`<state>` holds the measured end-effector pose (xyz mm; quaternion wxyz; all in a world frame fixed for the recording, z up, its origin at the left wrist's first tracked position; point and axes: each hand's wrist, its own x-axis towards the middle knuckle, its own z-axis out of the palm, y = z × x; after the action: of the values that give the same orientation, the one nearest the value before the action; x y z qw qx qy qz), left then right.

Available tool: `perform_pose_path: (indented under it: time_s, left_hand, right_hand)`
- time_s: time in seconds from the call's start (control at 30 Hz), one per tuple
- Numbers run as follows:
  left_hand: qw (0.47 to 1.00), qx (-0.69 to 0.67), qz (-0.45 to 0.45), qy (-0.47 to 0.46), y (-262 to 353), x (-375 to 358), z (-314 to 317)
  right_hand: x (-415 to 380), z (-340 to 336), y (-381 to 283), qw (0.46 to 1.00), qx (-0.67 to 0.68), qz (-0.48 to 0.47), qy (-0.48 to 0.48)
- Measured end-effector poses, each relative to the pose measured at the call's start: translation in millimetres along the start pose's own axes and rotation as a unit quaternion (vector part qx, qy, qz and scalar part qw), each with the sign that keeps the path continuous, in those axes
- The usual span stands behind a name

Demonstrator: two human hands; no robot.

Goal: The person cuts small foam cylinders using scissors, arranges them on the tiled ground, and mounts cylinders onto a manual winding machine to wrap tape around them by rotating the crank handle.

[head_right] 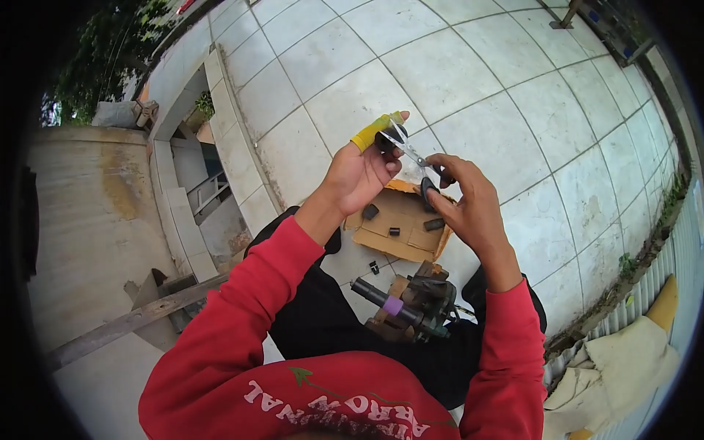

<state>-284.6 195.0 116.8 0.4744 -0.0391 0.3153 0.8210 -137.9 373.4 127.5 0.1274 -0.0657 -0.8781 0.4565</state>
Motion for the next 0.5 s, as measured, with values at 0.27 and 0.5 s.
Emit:
perform_pose_path:
  time_s: [0.27, 0.5]
  left_hand:
    - [0.999, 0.023, 0.016, 0.024, 7, -1, 7]
    - [1.0, -0.003, 0.023, 0.018, 6, 3, 4]
  right_hand:
    - [2, 8, 6, 1.0, -0.007, 0.023, 0.007]
    - [1, 8, 5, 0.995, 0.048, 0.082, -0.004]
